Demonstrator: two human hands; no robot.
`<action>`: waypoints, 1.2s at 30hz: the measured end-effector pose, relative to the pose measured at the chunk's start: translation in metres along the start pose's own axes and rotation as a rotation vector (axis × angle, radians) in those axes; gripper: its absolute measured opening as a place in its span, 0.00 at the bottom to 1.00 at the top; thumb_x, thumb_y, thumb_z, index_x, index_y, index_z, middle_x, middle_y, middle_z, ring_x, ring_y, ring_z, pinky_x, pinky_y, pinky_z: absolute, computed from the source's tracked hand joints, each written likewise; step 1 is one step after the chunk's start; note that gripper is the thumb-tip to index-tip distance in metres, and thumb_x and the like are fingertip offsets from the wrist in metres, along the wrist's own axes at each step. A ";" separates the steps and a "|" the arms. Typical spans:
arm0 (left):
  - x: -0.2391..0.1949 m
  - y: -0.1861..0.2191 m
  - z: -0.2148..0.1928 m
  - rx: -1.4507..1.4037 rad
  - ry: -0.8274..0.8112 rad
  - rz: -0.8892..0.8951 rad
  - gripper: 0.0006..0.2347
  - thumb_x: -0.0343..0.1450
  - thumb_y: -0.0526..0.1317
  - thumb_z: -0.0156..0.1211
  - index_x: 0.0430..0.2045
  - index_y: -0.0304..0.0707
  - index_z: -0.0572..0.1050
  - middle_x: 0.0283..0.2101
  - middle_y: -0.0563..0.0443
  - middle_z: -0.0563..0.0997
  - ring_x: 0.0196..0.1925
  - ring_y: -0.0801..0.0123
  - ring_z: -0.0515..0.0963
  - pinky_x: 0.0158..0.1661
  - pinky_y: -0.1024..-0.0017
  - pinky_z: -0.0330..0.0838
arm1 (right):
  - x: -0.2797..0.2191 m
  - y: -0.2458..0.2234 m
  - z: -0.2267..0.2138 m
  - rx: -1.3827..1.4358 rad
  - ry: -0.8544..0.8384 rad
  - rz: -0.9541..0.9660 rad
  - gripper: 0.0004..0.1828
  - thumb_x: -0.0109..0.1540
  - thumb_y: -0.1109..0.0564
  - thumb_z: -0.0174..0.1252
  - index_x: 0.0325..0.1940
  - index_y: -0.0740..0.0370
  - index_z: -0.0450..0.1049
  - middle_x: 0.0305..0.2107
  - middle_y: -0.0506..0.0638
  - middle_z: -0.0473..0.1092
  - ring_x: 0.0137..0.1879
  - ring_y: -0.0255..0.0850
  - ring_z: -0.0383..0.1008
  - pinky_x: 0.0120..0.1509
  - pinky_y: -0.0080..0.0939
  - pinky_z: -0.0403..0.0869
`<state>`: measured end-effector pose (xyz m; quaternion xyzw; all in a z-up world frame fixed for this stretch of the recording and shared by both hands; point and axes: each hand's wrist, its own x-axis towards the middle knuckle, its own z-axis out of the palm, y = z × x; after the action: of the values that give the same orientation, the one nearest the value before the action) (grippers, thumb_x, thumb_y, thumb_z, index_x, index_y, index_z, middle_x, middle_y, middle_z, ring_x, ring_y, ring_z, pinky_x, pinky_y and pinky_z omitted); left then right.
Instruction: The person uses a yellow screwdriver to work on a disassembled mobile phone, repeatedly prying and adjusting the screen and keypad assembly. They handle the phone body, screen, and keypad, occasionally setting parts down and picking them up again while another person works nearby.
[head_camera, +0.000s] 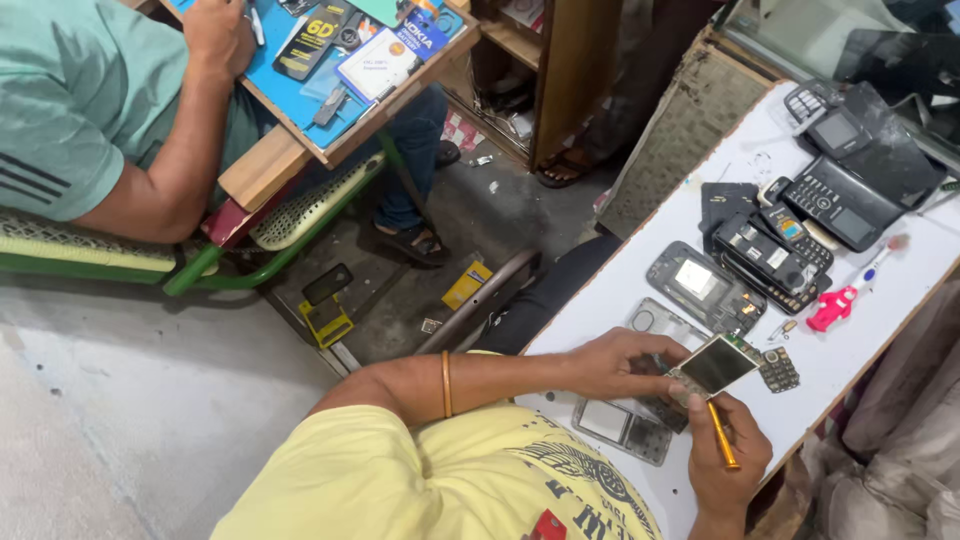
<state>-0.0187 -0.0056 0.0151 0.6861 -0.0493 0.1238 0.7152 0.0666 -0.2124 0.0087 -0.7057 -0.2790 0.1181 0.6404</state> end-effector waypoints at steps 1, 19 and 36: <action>0.002 -0.002 -0.001 -0.018 -0.003 -0.034 0.18 0.76 0.40 0.64 0.59 0.33 0.73 0.50 0.46 0.84 0.47 0.73 0.83 0.46 0.73 0.81 | 0.001 0.003 -0.002 -0.025 0.014 0.028 0.11 0.69 0.62 0.61 0.50 0.76 0.74 0.37 0.51 0.76 0.40 0.29 0.73 0.48 0.26 0.70; -0.002 -0.003 0.001 -0.023 -0.018 -0.035 0.12 0.78 0.39 0.61 0.52 0.31 0.77 0.42 0.49 0.85 0.44 0.80 0.80 0.46 0.77 0.77 | 0.002 -0.008 0.000 -0.268 0.054 0.030 0.12 0.69 0.63 0.61 0.50 0.79 0.75 0.29 0.60 0.72 0.34 0.38 0.68 0.40 0.34 0.67; 0.004 -0.025 0.000 -0.105 -0.010 -0.073 0.19 0.75 0.34 0.62 0.60 0.25 0.71 0.53 0.42 0.82 0.53 0.70 0.82 0.56 0.70 0.79 | 0.010 -0.008 0.003 0.121 -0.032 0.107 0.17 0.67 0.68 0.57 0.59 0.79 0.70 0.45 0.59 0.76 0.47 0.40 0.80 0.55 0.35 0.78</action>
<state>-0.0091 -0.0058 -0.0079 0.6496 -0.0341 0.0915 0.7540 0.0710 -0.2047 0.0182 -0.6777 -0.2436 0.1799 0.6701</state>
